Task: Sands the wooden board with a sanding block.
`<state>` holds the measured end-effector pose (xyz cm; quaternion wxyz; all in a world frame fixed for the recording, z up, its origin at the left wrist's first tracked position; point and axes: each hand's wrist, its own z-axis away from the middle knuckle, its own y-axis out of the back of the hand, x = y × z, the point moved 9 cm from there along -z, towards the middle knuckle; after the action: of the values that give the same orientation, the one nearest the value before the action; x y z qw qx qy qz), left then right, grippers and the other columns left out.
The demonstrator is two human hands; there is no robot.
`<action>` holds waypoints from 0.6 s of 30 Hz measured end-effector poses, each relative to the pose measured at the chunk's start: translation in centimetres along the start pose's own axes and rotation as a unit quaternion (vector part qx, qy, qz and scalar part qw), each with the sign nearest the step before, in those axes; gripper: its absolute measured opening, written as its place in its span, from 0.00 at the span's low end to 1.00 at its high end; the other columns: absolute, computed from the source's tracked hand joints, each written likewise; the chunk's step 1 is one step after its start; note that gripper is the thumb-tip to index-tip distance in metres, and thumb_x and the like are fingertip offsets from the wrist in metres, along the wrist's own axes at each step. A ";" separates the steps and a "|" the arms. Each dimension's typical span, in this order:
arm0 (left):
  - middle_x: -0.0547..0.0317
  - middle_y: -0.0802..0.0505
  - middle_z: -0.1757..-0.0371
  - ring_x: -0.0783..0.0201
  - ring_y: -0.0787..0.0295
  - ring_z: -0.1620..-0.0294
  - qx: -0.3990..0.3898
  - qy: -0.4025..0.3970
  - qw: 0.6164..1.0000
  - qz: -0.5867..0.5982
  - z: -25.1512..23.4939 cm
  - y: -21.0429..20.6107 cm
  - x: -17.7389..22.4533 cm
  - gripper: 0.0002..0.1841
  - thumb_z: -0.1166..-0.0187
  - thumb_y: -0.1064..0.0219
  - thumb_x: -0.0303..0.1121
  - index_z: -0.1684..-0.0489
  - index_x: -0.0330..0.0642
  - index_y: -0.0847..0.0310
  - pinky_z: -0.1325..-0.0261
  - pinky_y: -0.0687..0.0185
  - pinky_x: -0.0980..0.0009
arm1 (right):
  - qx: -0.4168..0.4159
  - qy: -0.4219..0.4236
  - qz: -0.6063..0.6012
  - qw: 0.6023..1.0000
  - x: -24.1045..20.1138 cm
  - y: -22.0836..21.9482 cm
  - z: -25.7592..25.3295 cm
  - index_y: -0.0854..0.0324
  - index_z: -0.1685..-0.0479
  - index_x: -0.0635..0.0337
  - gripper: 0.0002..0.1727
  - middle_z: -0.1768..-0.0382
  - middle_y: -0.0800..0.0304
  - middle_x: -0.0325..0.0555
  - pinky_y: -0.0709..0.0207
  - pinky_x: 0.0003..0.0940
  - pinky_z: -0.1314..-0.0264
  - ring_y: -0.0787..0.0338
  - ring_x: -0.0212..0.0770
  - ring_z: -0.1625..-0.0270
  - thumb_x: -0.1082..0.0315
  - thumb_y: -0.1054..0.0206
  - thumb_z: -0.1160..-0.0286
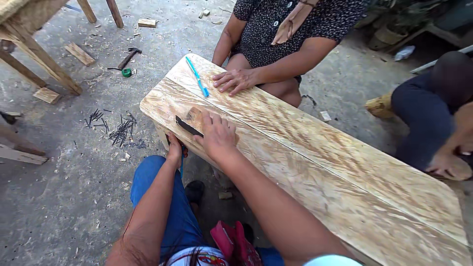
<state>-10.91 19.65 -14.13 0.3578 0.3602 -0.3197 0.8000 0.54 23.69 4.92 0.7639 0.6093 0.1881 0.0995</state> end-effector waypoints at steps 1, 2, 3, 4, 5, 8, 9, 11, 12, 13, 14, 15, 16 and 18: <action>0.60 0.26 0.85 0.66 0.37 0.90 0.007 0.006 1.000 0.004 -0.1 0.0 0.2 0.43 0.18 0.86 0.70 0.60 0.46 0.30 0.86 0.37 0.72 | 0.000 -0.007 -0.001 1.000 1.3 -0.2 1.2 0.43 0.08 0.56 0.47 0.28 0.23 0.68 0.31 0.67 0.29 0.24 0.69 0.24 0.45 0.27 0.23; 0.60 0.26 0.85 0.66 0.36 0.89 0.009 0.012 1.000 0.006 0.1 -0.1 0.3 0.42 0.17 0.86 0.68 0.60 0.45 0.30 0.85 0.36 0.72 | -0.010 -0.023 0.004 1.000 2.8 -0.5 2.5 0.44 0.08 0.55 0.47 0.28 0.23 0.68 0.31 0.67 0.30 0.23 0.69 0.25 0.44 0.28 0.23; 0.59 0.26 0.85 0.66 0.36 0.90 0.010 0.015 1.000 0.009 0.2 -0.2 0.5 0.42 0.16 0.85 0.67 0.59 0.44 0.30 0.86 0.35 0.72 | -0.023 -0.044 0.009 0.999 4.3 -0.7 3.8 0.45 0.06 0.54 0.47 0.27 0.24 0.67 0.32 0.67 0.29 0.24 0.69 0.24 0.43 0.30 0.21; 0.59 0.26 0.85 0.65 0.35 0.91 0.010 0.018 1.000 0.013 0.2 -0.4 0.6 0.41 0.15 0.85 0.66 0.59 0.43 0.31 0.87 0.35 0.72 | -0.029 -0.062 0.020 0.997 5.4 -0.8 4.8 0.45 0.06 0.55 0.47 0.26 0.23 0.67 0.32 0.66 0.28 0.23 0.68 0.24 0.41 0.32 0.21; 0.59 0.26 0.86 0.65 0.35 0.91 0.009 0.021 1.000 0.015 0.1 -0.5 0.5 0.41 0.15 0.85 0.66 0.59 0.42 0.31 0.87 0.35 0.72 | -0.027 -0.072 0.028 0.997 5.9 -0.8 5.4 0.44 0.07 0.56 0.47 0.27 0.22 0.67 0.32 0.65 0.29 0.23 0.68 0.25 0.40 0.33 0.20; 0.60 0.27 0.86 0.66 0.35 0.91 0.005 0.033 0.999 0.016 0.1 -0.4 0.2 0.41 0.15 0.87 0.65 0.60 0.42 0.32 0.86 0.35 0.72 | -0.048 -0.087 0.032 0.995 4.3 -0.6 4.3 0.45 0.07 0.60 0.48 0.27 0.23 0.69 0.33 0.65 0.28 0.23 0.69 0.24 0.40 0.34 0.19; 0.60 0.27 0.87 0.66 0.35 0.91 0.004 0.035 0.999 0.016 0.1 -0.4 0.1 0.41 0.15 0.87 0.64 0.60 0.42 0.32 0.86 0.34 0.72 | -0.054 -0.079 0.022 0.995 2.7 -0.5 3.0 0.46 0.07 0.61 0.48 0.26 0.24 0.70 0.34 0.66 0.27 0.24 0.69 0.24 0.41 0.34 0.19; 0.60 0.26 0.85 0.67 0.35 0.90 -0.004 0.023 0.999 0.024 0.3 -0.3 0.3 0.40 0.13 0.85 0.62 0.58 0.41 0.31 0.85 0.35 0.73 | -0.051 -0.051 0.009 0.997 -1.4 -0.5 -0.4 0.48 0.07 0.61 0.48 0.25 0.26 0.70 0.36 0.67 0.25 0.25 0.69 0.23 0.42 0.33 0.19; 0.61 0.26 0.85 0.68 0.35 0.91 -0.003 0.008 1.000 0.029 0.7 -0.3 0.7 0.37 0.10 0.82 0.60 0.58 0.41 0.31 0.86 0.34 0.74 | -0.027 -0.027 0.002 0.999 -3.7 -0.6 -2.6 0.47 0.07 0.60 0.48 0.26 0.26 0.70 0.35 0.68 0.26 0.25 0.70 0.24 0.43 0.31 0.20; 0.64 0.27 0.86 0.71 0.35 0.91 -0.004 -0.004 1.000 0.031 1.3 -0.3 1.1 0.32 0.07 0.80 0.56 0.60 0.43 0.33 0.86 0.34 0.77 | 0.027 0.007 0.002 1.000 -6.1 -1.0 -5.0 0.42 0.10 0.60 0.48 0.30 0.22 0.71 0.32 0.69 0.31 0.22 0.72 0.28 0.43 0.28 0.23; 0.65 0.28 0.87 0.72 0.36 0.91 0.003 -0.006 1.000 0.024 2.0 -0.4 1.8 0.31 0.06 0.79 0.53 0.62 0.44 0.34 0.86 0.34 0.79 | 0.094 0.041 0.003 0.995 -8.4 -1.6 -7.8 0.36 0.12 0.60 0.48 0.34 0.19 0.72 0.29 0.73 0.37 0.18 0.75 0.34 0.43 0.25 0.29; 0.63 0.28 0.87 0.73 0.34 0.90 0.014 0.004 1.000 -0.001 3.3 -0.5 3.0 0.30 0.05 0.79 0.51 0.61 0.42 0.34 0.84 0.33 0.80 | 0.116 0.057 0.004 0.992 -10.6 -2.1 -10.2 0.35 0.12 0.59 0.48 0.34 0.18 0.72 0.30 0.74 0.39 0.18 0.75 0.35 0.42 0.24 0.31; 0.59 0.26 0.81 0.72 0.31 0.85 0.026 0.028 0.999 -0.036 5.6 -0.8 5.1 0.28 0.03 0.77 0.46 0.54 0.38 0.31 0.78 0.30 0.81 | 0.107 0.058 0.010 0.992 -12.3 -2.4 -12.0 0.37 0.11 0.56 0.49 0.32 0.20 0.71 0.30 0.75 0.37 0.19 0.74 0.33 0.41 0.25 0.31; 0.54 0.28 0.69 0.70 0.35 0.76 0.027 0.072 0.995 -0.060 9.1 -1.5 8.4 0.26 0.02 0.75 0.40 0.40 0.32 0.32 0.69 0.33 0.79 | 0.073 0.054 0.013 0.996 -14.0 -2.6 -13.5 0.43 0.08 0.54 0.50 0.26 0.24 0.71 0.31 0.76 0.34 0.23 0.74 0.28 0.42 0.27 0.28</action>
<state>-10.67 16.34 -2.10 0.4176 0.3298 -0.2487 0.8093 -17.95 29.78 2.22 0.7050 0.6592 0.2278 0.1286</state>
